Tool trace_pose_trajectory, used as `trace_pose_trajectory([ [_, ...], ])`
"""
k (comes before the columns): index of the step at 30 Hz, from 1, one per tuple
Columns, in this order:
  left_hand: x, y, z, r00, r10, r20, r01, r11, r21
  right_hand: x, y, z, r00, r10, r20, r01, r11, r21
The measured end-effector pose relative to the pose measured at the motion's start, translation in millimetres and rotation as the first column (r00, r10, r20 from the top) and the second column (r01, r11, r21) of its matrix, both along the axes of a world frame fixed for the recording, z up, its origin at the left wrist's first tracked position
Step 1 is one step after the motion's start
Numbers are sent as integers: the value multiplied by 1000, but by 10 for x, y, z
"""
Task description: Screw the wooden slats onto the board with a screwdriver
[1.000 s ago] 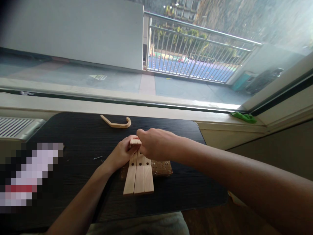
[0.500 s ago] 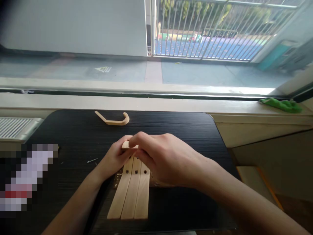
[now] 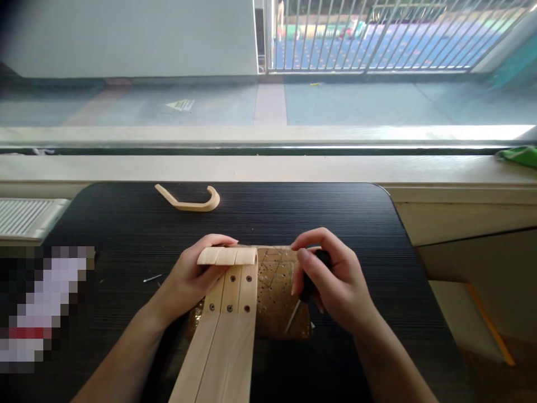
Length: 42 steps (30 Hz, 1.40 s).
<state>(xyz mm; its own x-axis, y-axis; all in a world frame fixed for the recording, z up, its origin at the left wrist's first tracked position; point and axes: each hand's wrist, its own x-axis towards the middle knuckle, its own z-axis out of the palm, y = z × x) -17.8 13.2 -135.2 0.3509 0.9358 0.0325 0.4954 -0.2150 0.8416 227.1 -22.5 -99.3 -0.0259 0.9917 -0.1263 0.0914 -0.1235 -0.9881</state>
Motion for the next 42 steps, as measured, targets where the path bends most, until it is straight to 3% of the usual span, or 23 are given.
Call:
trace_pose_trajectory([
  [2, -9, -2, 0, 1000, -4, 0, 4, 1000, -11, 57, 19, -87, 992, 110, -67, -108, 994, 24],
  [5, -25, -5, 1, 1000, -18, 7, 18, 1000, -23, 143, 25, -152, 971, 237, -24, -237, 971, -10],
  [8, -35, -12, 0, 1000, -29, 11, 29, 999, -19, 187, 16, -148, 957, 289, 3, -288, 954, -87],
  [13, -36, -16, -13, 999, -32, 19, 32, 999, -11, 189, 40, -140, 965, 261, -32, -262, 950, -169],
  [29, -15, -12, 41, 997, -76, 9, 76, 996, 36, 180, 110, -228, 976, 216, -8, -212, 954, -209],
  [35, 3, -7, 23, 998, -55, 13, 55, 998, 42, 219, 67, -32, 980, 132, -146, -137, 990, -24],
  [42, 11, -8, 9, 998, -64, 7, 63, 994, 90, -5, 144, 345, 956, 278, 88, -289, 945, 151],
])
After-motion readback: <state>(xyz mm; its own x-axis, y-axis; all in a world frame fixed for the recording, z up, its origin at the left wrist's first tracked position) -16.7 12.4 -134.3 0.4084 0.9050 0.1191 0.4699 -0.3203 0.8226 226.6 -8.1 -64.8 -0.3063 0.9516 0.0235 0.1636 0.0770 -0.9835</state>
